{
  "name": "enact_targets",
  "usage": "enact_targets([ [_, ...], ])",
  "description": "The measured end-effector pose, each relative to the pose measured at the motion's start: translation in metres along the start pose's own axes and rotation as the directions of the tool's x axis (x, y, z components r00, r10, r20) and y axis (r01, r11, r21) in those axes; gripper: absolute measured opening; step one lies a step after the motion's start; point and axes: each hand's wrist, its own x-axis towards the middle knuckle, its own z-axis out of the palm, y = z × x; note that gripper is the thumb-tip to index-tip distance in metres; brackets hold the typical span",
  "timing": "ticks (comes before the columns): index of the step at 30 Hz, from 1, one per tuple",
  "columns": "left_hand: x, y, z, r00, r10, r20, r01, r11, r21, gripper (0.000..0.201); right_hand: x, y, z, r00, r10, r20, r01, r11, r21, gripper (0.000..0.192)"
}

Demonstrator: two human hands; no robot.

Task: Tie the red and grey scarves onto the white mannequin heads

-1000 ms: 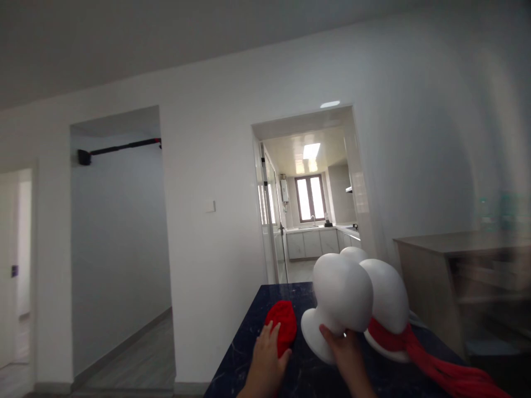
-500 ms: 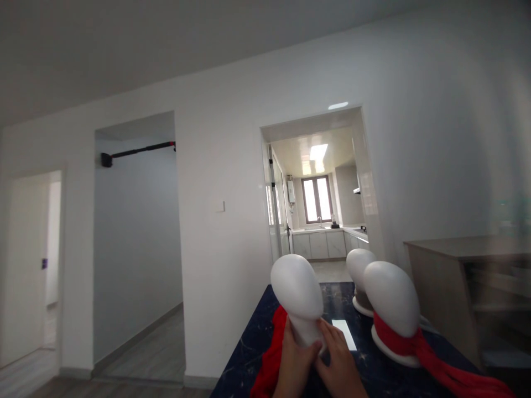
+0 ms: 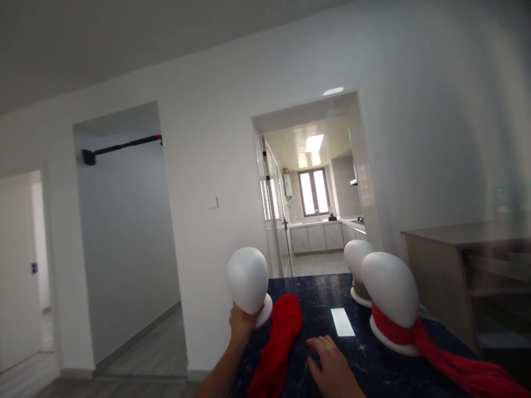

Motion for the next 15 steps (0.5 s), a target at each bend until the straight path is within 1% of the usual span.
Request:
enact_targets([
  [1, 0.011, -0.01, -0.003, 1.0, 0.006, -0.021, -0.005, 1.0, 0.025, 0.078, -0.001, 0.003, 0.003, 1.0, 0.019, 0.019, -0.018, 0.999, -0.026, 0.036],
  [3, 0.025, -0.027, -0.006, 1.0, 0.004, -0.013, -0.004, 1.0, 0.011, 0.077, -0.001, 0.006, 0.01, 0.998, 0.03, 0.063, -0.028, 0.999, -0.044, 0.036],
  [6, 0.037, -0.042, 0.001, 0.999, 0.038, 0.033, -0.036, 0.997, -0.064, 0.069, 0.0, 0.005, 0.015, 0.995, 0.026, 0.1, -0.023, 0.999, -0.026, 0.039],
  [10, 0.046, -0.05, 0.02, 0.992, 0.07, 0.1, -0.053, 0.985, -0.164, 0.058, 0.003, 0.002, 0.015, 0.993, 0.035, 0.115, -0.032, 0.999, -0.027, 0.039],
  [15, 0.057, -0.054, 0.043, 0.989, 0.078, 0.128, -0.046, 0.97, -0.238, 0.064, 0.004, 0.005, 0.016, 0.991, 0.041, 0.124, -0.034, 0.998, -0.054, 0.04],
])
